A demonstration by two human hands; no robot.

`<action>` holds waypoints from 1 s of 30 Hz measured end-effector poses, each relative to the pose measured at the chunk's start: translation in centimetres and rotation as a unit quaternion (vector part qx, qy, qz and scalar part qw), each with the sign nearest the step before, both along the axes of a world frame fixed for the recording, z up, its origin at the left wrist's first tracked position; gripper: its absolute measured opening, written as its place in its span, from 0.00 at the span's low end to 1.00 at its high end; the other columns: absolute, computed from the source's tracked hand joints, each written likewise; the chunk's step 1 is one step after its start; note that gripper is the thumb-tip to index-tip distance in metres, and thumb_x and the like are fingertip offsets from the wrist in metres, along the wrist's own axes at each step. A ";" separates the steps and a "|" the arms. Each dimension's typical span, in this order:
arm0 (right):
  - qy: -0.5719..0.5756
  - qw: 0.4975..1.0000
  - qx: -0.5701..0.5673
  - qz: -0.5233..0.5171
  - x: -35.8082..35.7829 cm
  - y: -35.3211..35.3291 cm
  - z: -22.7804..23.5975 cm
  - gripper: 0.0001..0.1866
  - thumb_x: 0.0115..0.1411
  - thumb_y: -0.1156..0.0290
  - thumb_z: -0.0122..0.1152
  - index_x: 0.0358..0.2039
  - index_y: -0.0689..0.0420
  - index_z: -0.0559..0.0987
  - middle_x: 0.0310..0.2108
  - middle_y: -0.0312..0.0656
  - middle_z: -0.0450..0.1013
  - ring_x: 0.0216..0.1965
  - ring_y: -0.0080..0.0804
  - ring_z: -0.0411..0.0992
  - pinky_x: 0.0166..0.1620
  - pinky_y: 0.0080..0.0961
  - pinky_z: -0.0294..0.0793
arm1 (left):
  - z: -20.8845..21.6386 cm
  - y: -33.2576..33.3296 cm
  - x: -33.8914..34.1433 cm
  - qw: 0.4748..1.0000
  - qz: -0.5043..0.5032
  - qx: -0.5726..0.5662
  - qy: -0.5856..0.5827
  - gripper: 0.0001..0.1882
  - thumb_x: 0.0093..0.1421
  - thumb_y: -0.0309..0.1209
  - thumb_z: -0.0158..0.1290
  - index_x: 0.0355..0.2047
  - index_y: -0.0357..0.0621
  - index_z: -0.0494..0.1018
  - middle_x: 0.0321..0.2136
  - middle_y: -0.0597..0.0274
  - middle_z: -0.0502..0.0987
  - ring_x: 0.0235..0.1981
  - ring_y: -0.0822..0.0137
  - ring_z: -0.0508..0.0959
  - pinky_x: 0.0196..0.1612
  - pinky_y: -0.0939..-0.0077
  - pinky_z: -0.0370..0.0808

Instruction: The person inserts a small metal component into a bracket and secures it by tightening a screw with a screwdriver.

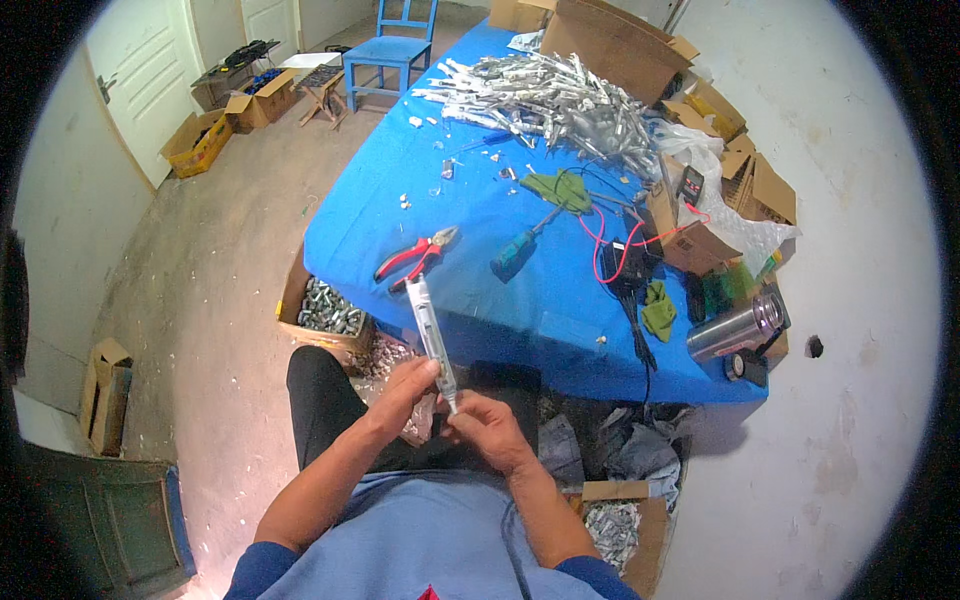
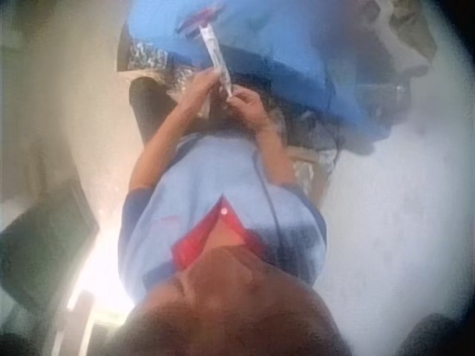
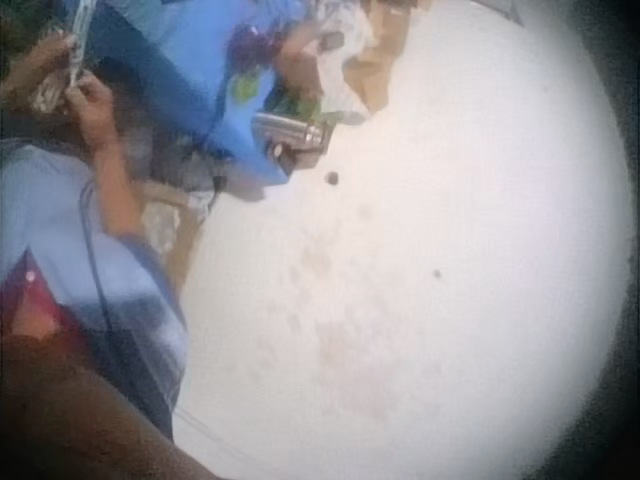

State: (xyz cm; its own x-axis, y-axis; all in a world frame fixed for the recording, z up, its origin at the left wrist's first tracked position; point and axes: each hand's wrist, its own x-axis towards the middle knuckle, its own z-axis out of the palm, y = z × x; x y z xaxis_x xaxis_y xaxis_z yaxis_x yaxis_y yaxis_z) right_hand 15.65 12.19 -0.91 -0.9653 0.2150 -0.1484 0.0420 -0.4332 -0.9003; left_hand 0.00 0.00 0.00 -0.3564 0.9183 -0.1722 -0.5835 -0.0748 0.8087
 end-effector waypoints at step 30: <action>0.021 0.622 0.746 0.238 3.5 4.3 6.7 0.22 0.58 0.56 0.63 0.46 0.57 0.75 0.38 0.44 0.74 0.42 0.44 0.73 0.45 0.39 0.70 | -2.1 -4.3 7.4 0.950 -0.253 -0.157 0.094 0.18 0.61 0.44 0.58 0.25 0.42 0.74 0.19 0.69 0.70 0.19 0.78 0.65 0.23 0.79 0.60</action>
State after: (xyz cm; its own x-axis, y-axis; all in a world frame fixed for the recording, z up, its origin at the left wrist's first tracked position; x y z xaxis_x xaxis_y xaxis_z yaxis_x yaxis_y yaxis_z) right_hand 19.15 16.48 5.75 -0.9685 -0.2284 -0.0995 -0.1913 0.9375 -0.2908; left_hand 7.42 -4.29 -2.09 0.0645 0.8941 -0.4432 -0.3237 0.4388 0.8382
